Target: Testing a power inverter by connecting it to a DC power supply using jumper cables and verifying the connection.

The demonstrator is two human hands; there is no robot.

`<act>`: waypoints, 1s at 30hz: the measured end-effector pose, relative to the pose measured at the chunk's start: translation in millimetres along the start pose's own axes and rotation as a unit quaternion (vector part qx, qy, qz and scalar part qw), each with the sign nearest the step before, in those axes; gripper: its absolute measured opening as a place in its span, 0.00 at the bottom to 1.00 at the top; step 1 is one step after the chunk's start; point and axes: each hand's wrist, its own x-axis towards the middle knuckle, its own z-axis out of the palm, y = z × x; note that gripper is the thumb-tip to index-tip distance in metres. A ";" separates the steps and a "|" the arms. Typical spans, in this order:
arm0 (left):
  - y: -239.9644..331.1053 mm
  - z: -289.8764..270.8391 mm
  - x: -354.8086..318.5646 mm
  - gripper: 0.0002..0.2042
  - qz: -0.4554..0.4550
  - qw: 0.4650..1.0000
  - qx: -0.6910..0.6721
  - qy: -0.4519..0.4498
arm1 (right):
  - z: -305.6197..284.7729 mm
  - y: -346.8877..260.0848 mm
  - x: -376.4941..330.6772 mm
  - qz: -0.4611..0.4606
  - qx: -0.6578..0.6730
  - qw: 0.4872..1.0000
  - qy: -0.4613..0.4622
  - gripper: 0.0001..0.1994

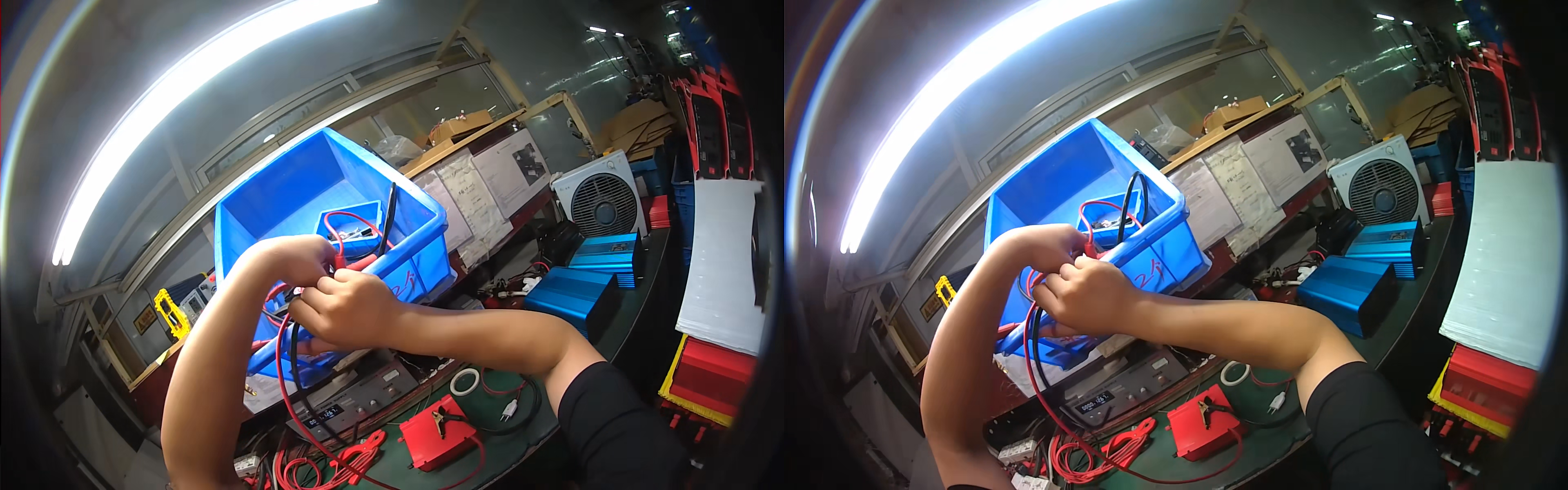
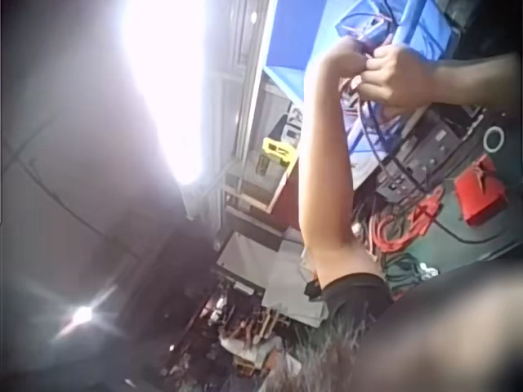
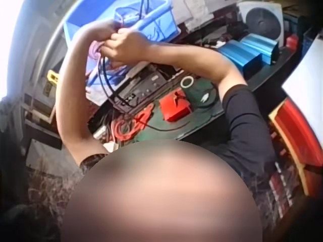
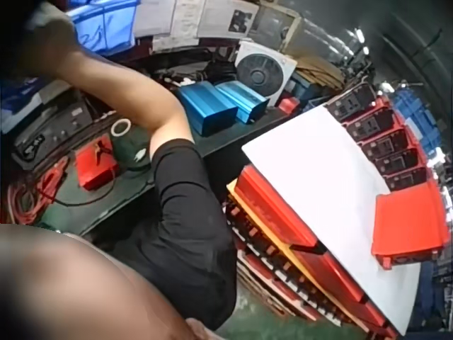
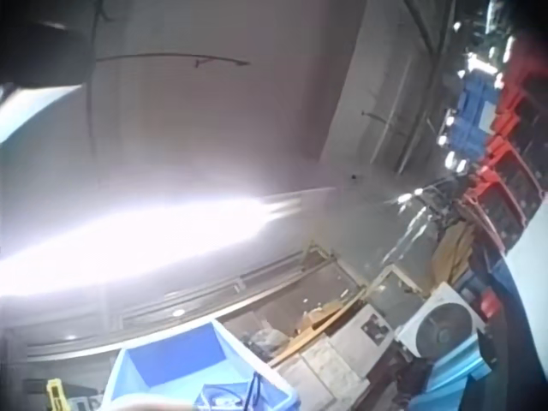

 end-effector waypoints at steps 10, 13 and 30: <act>-24.5 11.6 -2.6 0.19 -0.001 0.900 -0.397 0.181 | -0.6 3.6 3.4 0.011 0.007 1.000 0.009 0.24; -30.0 6.7 -9.0 0.14 -0.080 0.862 -0.466 0.183 | -4.2 6.3 3.2 0.016 0.008 1.000 0.006 0.24; -76.9 17.1 -61.8 0.16 0.004 0.616 -0.637 0.464 | -10.2 11.8 10.3 0.003 0.012 1.000 -0.005 0.25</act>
